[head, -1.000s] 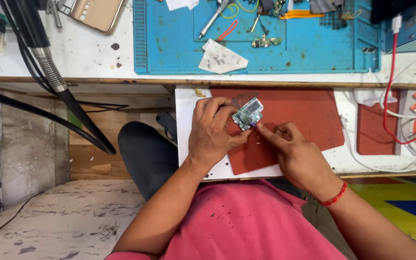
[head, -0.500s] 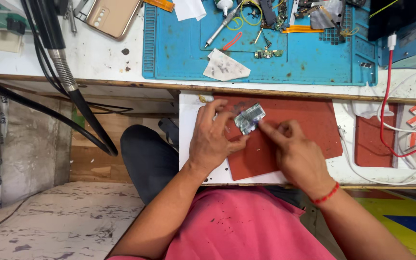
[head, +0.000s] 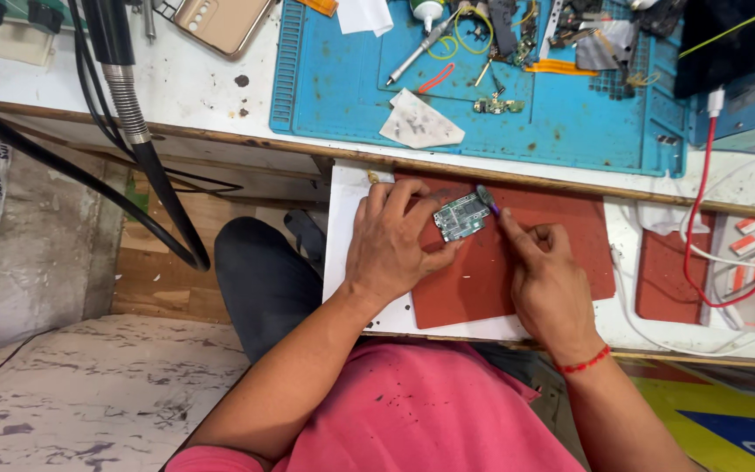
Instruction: The person uses a hot air gun to heat a small circuit board placed on a red mat. They then use a purple toothbrush to scrub the surface of the board, likely to clean off flux or debris. The person handles the board with their hands throughout the process.
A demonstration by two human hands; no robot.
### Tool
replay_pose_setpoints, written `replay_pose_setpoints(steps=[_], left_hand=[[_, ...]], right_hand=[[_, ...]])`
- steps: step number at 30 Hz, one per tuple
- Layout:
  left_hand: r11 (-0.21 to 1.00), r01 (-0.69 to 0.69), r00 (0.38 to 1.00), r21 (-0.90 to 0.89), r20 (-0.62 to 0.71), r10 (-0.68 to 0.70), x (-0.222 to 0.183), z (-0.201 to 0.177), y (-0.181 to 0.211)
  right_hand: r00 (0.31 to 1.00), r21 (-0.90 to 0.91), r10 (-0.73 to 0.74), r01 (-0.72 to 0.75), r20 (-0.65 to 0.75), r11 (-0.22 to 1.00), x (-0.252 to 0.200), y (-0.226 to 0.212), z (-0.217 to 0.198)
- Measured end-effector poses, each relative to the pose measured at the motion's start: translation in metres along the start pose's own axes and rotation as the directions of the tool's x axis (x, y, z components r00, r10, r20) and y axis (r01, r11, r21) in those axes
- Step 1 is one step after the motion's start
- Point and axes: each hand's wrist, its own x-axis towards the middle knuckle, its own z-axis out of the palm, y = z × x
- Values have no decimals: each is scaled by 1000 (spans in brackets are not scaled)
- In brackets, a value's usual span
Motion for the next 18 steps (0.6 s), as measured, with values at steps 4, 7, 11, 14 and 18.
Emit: replay_pose_setpoints(steps=[4,7,11,14,18], left_hand=[[1000,-17,999,-10,31,17,2,-3,-2],[999,-14,1000,-32,24,15,-4,-3,-1],[999,30,999,-44,44,-29,-7,-3,4],[1000,8,999,-11,41,-7,-7,-2,1],[995,-76,996,-66,33,78,-10,-6,-9]], right_hand=[[992,6,-31,31,118,1000,-7,-7,-3],[999,-5,25,-25,48,1000,-6,-5,-2],[990,24,-61,59,125,998,-23,-15,5],[998,24,49,-48,-42,999,-9,-7,1],[994,-15,34,-33,106,999,-11,-18,1]])
